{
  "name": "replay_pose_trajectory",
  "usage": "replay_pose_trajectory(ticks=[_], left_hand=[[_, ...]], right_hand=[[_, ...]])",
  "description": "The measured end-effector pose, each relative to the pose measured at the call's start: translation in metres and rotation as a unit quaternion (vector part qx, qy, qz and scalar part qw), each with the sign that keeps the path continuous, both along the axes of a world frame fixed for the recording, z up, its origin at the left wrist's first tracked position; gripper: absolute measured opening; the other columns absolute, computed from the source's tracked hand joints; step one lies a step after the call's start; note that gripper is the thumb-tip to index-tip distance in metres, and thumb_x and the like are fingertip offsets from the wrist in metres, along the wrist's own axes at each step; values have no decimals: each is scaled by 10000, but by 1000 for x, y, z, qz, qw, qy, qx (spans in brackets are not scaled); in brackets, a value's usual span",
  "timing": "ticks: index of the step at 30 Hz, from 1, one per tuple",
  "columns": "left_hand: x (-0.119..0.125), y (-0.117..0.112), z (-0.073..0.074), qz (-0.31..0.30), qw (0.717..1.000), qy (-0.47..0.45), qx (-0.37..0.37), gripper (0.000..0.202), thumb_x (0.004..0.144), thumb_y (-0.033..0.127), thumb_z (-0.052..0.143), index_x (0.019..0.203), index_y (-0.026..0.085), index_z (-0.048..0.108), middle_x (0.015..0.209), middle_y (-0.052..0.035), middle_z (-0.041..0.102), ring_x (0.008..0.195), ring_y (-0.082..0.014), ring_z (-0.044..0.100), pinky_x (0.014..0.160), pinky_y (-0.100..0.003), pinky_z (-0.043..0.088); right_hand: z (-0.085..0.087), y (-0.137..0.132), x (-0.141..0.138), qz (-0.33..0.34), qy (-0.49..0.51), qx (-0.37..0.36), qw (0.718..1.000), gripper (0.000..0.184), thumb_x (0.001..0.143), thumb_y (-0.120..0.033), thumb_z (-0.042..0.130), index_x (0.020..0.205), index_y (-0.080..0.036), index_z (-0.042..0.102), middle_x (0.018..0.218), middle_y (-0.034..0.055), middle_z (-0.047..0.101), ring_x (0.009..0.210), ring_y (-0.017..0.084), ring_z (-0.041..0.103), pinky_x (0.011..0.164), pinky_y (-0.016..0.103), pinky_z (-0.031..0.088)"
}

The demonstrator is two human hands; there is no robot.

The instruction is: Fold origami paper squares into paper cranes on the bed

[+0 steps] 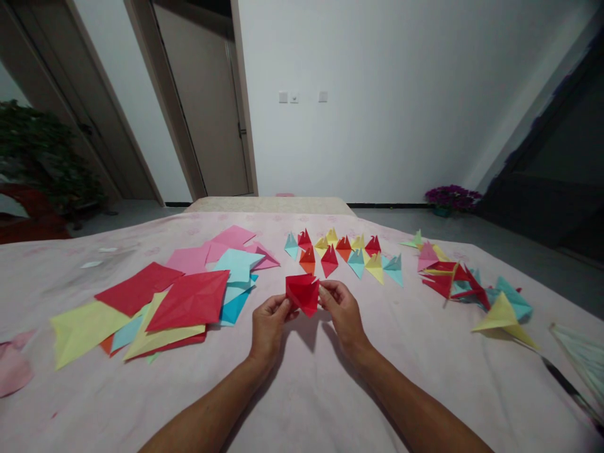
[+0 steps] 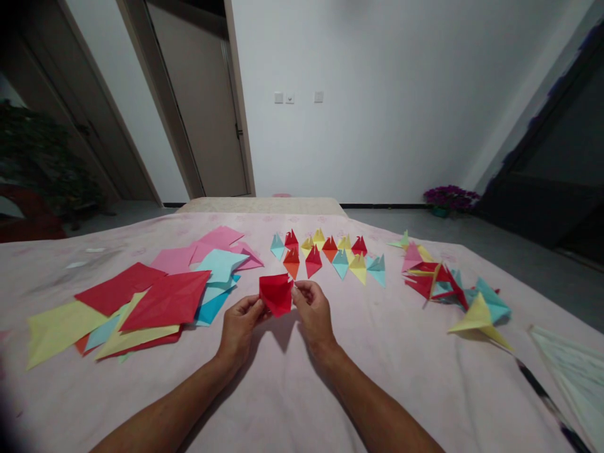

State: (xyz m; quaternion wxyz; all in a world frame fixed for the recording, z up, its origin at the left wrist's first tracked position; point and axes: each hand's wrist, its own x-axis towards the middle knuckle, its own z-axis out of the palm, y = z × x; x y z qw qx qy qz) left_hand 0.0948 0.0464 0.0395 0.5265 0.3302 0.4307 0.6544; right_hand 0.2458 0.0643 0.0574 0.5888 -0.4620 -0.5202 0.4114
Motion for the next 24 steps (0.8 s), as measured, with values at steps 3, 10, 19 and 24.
replay_pose_trajectory(ticks=[3,10,19,24], left_hand=[[-2,3,-2,19,999,-43,-12,332,643,372,829,840,118,746,822,-75,748,680,-149,671,695,-274,537],[0,0,-1,14,999,-40,-21,359,624,372,846,855,118,740,858,-75,745,711,-150,679,703,-269,550],[7,-7,2,-27,998,-38,-47,378,647,376,841,888,112,719,883,-70,745,671,-120,679,660,-230,565],[7,-9,-1,-70,995,-25,-66,407,660,401,833,916,123,683,798,-64,735,606,-129,671,550,-213,538]], right_hand=[[-1,-6,5,-41,-145,165,975,197,808,-275,614,997,-218,614,969,57,647,893,222,586,804,377,476],[1,-10,0,-62,-356,267,894,149,799,-242,693,947,-256,680,1018,61,661,971,252,548,858,419,429],[-8,4,-2,-97,-175,106,974,131,818,-337,637,797,-211,606,962,59,605,896,214,578,708,328,484],[-11,7,-10,-62,-2,-8,998,385,696,-364,733,1013,-202,586,919,43,654,735,176,590,670,327,518]])
